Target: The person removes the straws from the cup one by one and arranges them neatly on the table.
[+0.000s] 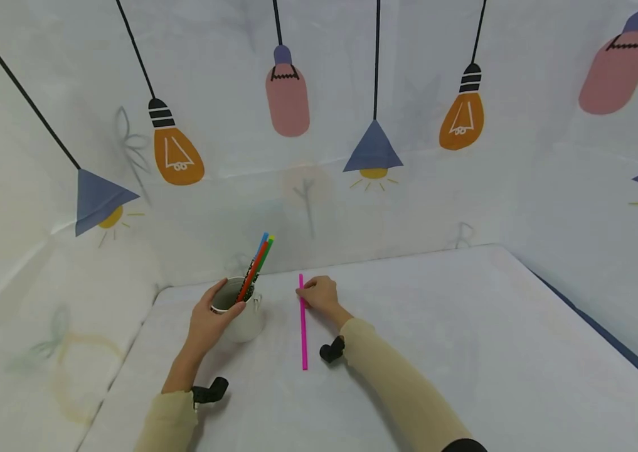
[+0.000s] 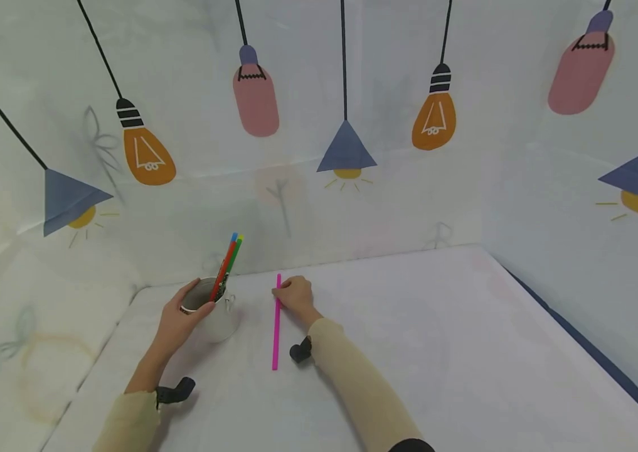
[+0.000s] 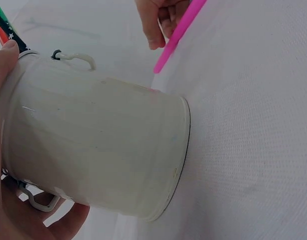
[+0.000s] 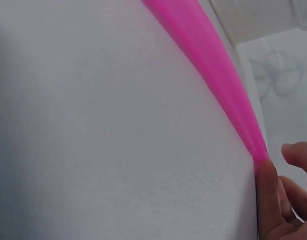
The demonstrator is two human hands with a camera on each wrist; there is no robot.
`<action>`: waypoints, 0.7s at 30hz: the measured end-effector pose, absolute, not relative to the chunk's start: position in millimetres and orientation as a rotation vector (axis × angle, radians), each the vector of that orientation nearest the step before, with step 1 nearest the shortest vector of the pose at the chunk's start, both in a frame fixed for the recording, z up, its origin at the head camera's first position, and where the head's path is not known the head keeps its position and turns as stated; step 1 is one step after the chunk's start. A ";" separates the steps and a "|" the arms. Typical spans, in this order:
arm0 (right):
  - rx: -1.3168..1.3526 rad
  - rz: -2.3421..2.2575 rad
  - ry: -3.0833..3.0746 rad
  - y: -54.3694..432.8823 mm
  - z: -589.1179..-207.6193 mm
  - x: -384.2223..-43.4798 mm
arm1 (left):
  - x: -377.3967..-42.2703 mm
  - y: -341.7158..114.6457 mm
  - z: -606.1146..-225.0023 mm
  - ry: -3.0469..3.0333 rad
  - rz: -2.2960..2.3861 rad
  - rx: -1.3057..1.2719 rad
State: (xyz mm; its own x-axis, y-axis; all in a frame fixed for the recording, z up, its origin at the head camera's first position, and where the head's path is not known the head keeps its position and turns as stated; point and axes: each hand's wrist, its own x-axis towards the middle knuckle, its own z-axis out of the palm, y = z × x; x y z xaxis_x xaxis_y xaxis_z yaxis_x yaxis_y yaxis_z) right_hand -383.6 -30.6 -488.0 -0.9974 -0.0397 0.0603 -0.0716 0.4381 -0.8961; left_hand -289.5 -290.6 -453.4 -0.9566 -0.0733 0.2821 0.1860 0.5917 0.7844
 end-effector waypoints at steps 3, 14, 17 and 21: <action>0.140 1.667 -2.601 -28.6 -482.7 -380.2 | -290.4 -290.8 -452.0 -2.542 -1.295 -0.087; 0.433 1.928 -2.319 -13.9 -434.1 -355.3 | -292.4 -285.8 -445.8 -2.523 -1.291 -0.126; 0.515 1.971 -2.251 -15.7 -418.3 -342.4 | -290.3 -287.1 -447.1 -2.526 -1.280 -0.129; 0.614 1.982 -2.201 -23.9 -399.2 -328.1 | -288.9 -288.6 -449.7 -2.535 -1.277 -0.106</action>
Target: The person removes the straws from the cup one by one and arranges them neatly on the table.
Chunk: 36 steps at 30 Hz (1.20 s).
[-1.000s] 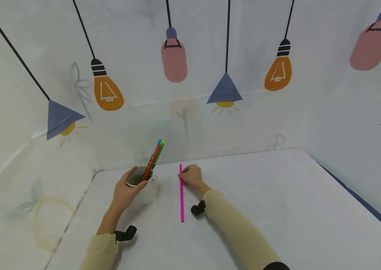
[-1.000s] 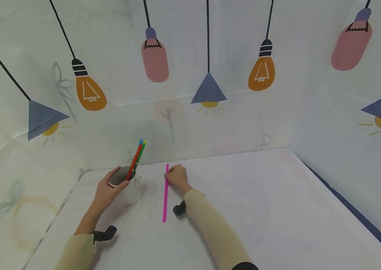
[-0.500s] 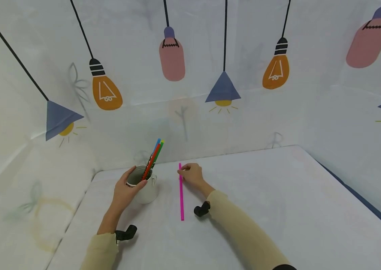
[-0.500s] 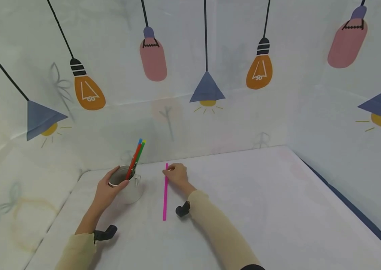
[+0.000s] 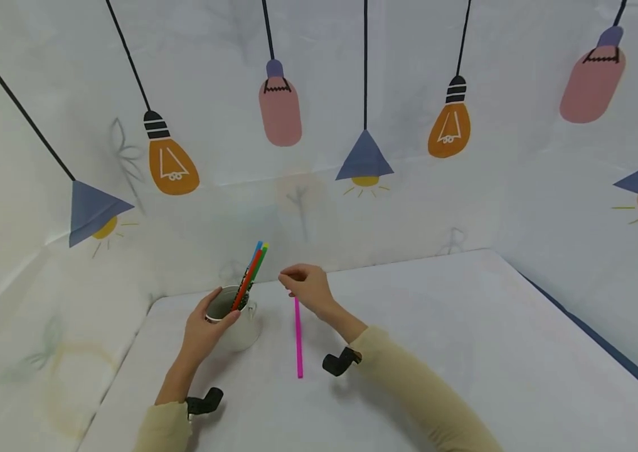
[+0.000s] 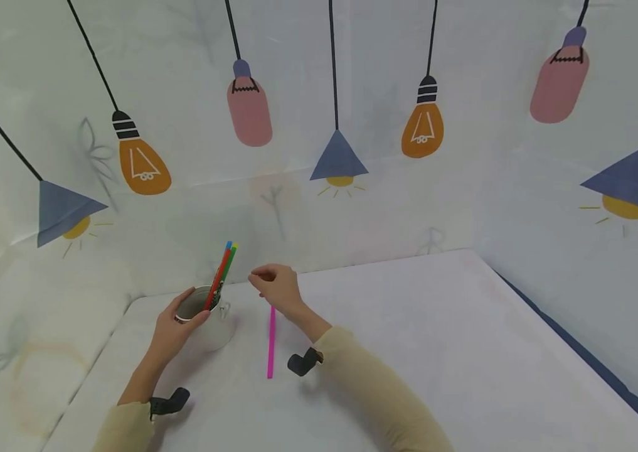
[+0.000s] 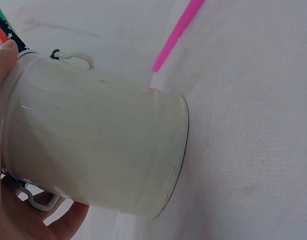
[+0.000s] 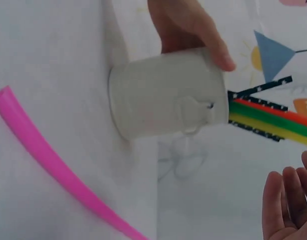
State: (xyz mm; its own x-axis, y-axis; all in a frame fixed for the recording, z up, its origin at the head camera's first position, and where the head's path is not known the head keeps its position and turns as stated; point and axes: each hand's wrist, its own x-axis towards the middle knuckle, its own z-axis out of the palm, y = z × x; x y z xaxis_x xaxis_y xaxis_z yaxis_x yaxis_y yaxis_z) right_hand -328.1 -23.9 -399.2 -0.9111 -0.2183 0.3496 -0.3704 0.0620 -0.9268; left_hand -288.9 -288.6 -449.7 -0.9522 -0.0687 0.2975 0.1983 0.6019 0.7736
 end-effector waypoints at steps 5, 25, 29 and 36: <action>0.661 1.967 -2.172 -38.4 -385.7 -319.7 | -291.2 -287.3 -451.4 -2.538 -1.316 -0.111; 0.571 1.879 -2.168 -81.9 -382.3 -307.8 | -286.6 -292.8 -455.8 -2.508 -1.312 -0.091; 0.500 1.921 -2.152 -81.2 -382.3 -310.6 | -286.8 -291.6 -455.4 -2.530 -1.314 -0.076; 0.446 1.932 -2.189 -81.6 -383.1 -317.6 | -288.0 -289.0 -453.6 -2.532 -1.318 -0.057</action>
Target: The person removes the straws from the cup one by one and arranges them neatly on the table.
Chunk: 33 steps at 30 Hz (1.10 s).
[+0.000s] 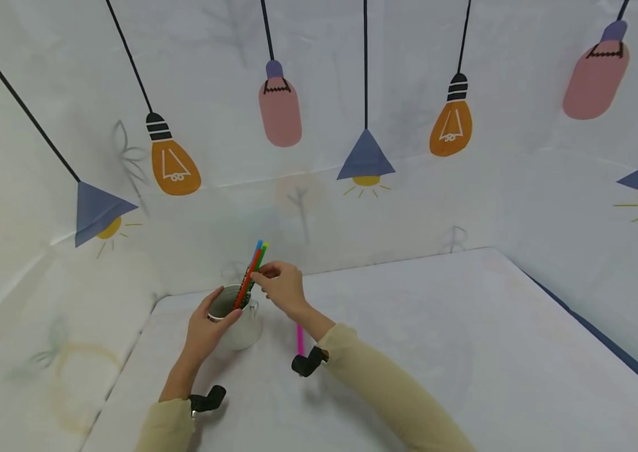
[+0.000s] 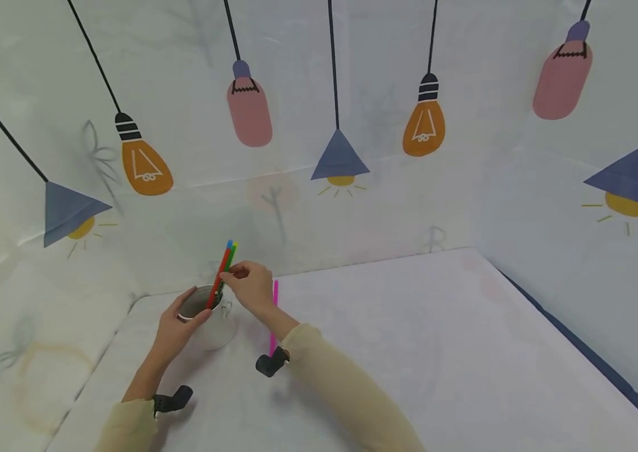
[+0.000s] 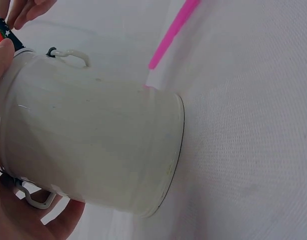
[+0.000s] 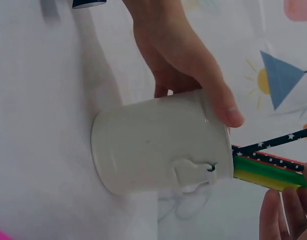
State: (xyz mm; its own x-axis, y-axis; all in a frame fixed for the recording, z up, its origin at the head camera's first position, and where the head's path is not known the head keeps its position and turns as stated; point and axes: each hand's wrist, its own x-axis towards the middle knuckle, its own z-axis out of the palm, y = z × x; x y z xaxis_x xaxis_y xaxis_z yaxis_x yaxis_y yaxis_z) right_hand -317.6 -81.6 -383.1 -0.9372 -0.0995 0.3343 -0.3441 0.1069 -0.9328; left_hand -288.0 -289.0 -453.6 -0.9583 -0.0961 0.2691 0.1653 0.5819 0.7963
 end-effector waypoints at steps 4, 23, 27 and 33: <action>0.391 1.915 -2.226 -83.0 -383.2 -320.0 | -286.3 -287.5 -453.8 -2.526 -1.335 -0.071; 0.540 2.022 -2.126 -76.0 -345.2 -310.3 | -284.8 -288.4 -455.9 -2.531 -1.330 -0.042; 0.665 2.047 -2.036 -69.5 -324.5 -305.2 | -283.9 -288.9 -455.2 -2.521 -1.334 -0.035; 0.783 2.057 -1.917 -54.5 -292.3 -299.1 | -287.3 -289.0 -453.0 -2.520 -1.357 -0.057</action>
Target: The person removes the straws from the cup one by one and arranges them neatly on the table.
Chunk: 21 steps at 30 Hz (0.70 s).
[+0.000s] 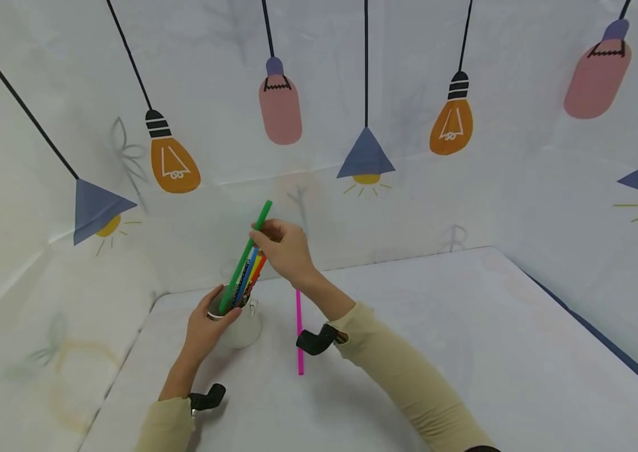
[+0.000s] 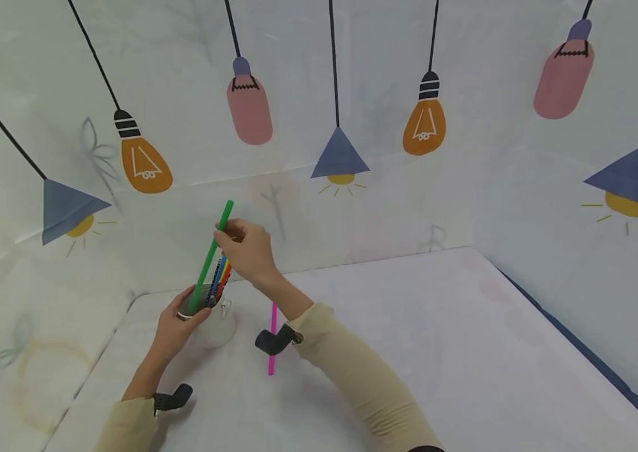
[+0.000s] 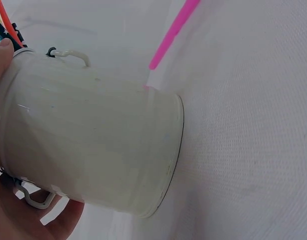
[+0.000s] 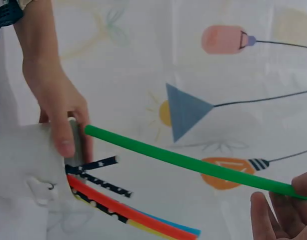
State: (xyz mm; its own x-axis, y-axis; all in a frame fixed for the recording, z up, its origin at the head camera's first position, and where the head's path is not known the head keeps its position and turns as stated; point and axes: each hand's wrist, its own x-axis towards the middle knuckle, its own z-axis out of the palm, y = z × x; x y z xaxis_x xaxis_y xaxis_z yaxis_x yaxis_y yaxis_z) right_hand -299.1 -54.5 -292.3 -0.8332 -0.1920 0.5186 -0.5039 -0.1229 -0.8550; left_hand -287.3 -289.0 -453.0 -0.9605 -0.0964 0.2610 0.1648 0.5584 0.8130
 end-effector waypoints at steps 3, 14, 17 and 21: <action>0.819 2.095 -1.851 -44.4 -277.4 -296.2 | -287.8 -290.0 -453.7 -2.515 -1.360 -0.066; 0.731 2.097 -1.860 -5.7 -261.9 -306.9 | -289.7 -290.0 -451.3 -2.541 -1.289 -0.074; 0.678 2.081 -1.904 1.2 -267.1 -313.6 | -289.1 -290.1 -451.3 -2.542 -1.293 -0.072; 0.613 2.085 -1.964 7.6 -276.8 -322.5 | -288.3 -290.6 -451.6 -2.543 -1.304 -0.071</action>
State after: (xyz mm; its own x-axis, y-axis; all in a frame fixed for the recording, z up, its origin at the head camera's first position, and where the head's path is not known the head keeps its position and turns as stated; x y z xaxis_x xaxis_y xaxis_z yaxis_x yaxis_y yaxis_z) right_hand -322.5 7.6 -276.8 -0.8909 -0.1278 0.4358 -0.4274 -0.0883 -0.8997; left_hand -288.3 -290.6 -451.6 -0.9590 -0.0844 0.2704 0.1704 0.5906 0.7887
